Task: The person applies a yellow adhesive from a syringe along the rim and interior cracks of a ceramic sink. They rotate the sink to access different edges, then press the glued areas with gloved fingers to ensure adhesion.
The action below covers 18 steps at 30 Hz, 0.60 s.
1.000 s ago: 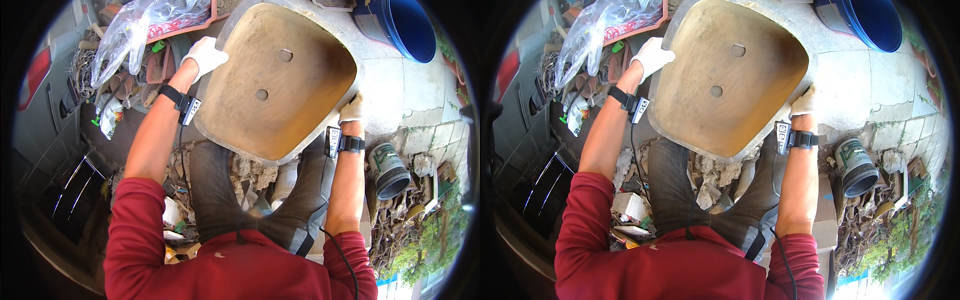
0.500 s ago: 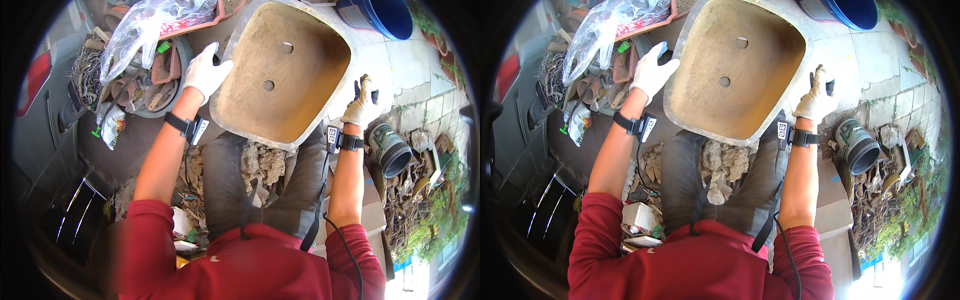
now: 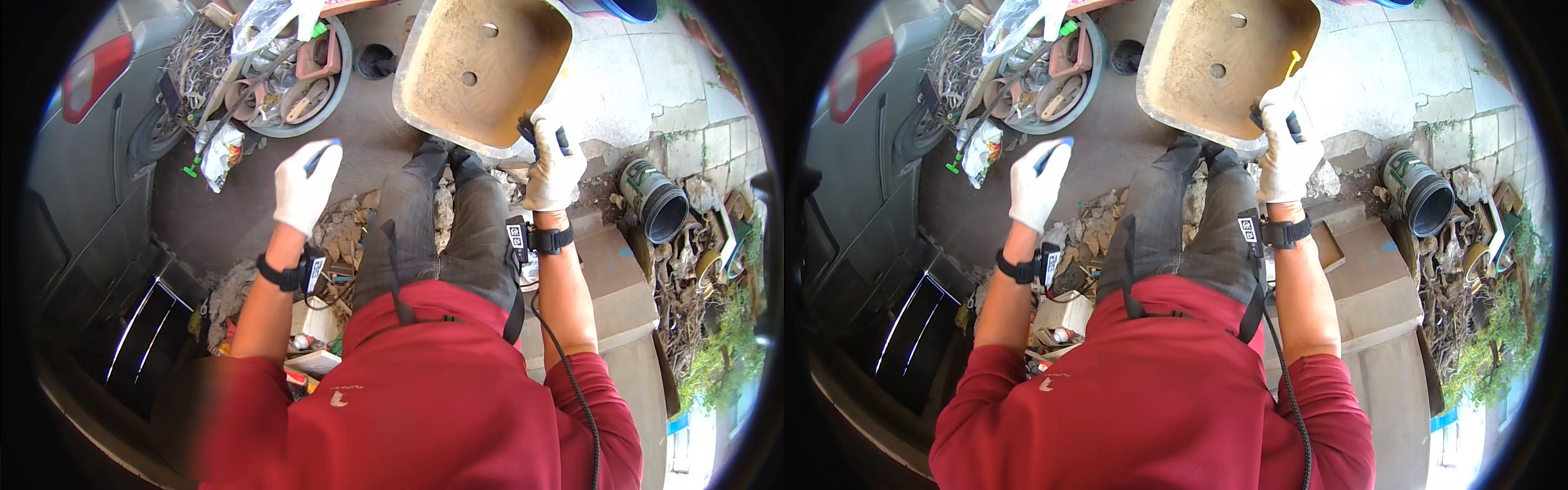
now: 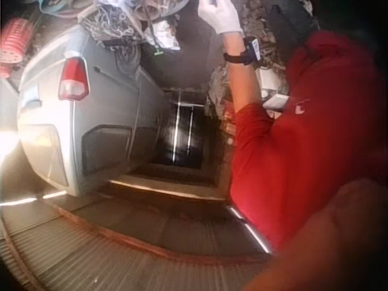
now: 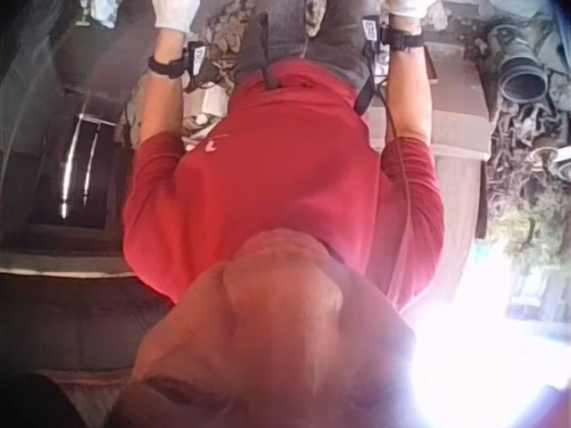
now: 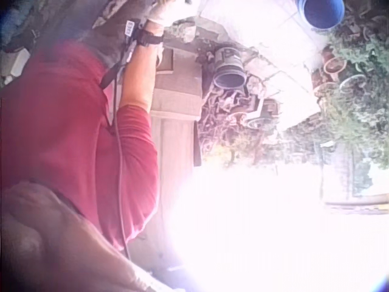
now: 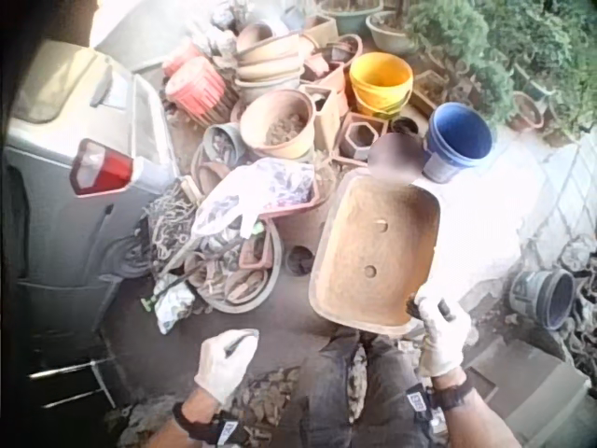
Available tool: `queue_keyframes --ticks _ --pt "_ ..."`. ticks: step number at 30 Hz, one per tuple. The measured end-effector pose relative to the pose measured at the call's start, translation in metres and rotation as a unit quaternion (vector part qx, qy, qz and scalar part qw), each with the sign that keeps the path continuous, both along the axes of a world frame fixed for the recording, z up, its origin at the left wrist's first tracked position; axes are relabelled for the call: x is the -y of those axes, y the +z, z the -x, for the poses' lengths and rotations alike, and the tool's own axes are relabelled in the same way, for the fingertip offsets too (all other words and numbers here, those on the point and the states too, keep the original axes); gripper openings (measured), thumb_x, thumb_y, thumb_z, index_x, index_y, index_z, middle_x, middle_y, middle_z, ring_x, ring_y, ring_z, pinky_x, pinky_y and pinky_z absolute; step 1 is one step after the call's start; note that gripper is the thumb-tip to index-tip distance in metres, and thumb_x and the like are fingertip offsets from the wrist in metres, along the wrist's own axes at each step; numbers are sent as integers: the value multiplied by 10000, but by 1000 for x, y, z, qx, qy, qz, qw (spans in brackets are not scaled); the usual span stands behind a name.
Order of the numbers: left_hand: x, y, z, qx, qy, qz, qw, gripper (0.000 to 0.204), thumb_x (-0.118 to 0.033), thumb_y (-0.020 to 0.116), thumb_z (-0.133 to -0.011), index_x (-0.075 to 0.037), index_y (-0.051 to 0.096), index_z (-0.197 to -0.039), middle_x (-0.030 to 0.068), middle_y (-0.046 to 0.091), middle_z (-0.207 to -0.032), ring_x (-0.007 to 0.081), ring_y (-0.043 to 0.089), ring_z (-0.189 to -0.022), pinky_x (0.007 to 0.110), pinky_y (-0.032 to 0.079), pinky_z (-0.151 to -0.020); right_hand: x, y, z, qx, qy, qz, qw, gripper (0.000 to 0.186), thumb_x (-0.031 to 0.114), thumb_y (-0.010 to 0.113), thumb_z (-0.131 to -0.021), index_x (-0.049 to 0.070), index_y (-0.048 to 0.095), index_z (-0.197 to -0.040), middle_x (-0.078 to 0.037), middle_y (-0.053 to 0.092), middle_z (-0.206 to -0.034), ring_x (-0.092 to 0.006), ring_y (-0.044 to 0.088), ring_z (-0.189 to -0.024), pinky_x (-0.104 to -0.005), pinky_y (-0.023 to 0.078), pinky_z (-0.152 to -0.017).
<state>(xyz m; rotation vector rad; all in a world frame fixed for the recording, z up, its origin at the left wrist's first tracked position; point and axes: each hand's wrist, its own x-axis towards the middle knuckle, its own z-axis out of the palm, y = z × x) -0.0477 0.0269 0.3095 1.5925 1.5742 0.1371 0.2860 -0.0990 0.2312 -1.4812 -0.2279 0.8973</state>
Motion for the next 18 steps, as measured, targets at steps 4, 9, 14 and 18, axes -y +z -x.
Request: queue_keyframes --ticks 4,9,14,18 --pt "26 37 23 -25 76 4 997 260 -170 737 -981 41 774 -1126 75 795 -958 94 692 -851 277 553 -782 9 29 17 12 38 32 999 162 114 767 -968 8 772 -1091 6 723 -960 -78 648 -886 -263 524 -828" --pt "29 57 3 79 29 8 996 246 -143 739 -975 43 769 -1133 91 795 -993 110 706 -893 286 561 -824 10 75 47 -26 89 -6 996 163 108 736 -972 -14 751 -1079 -9 731 -950 -79 637 -857 -260 521 -802" --pt "19 86 -33 195 -153 -41 968 354 -207 779 -939 10 742 -1215 193 775 -1116 224 759 -998 339 570 -897 8 126 107 -25 139 -35 989 194 59 700 -992 -19 704 -1169 -83 761 -1056 -139 709 -960 -304 568 -885" --pt "7 113 -32 342 -195 -14 919 378 -195 736 -972 29 675 -1270 133 750 -1008 148 705 -946 329 561 -861 -13 162 169 207 145 -20 967 318 146 803 -920 -22 725 -1179 -105 794 -957 -99 708 -845 -300 586 -795"
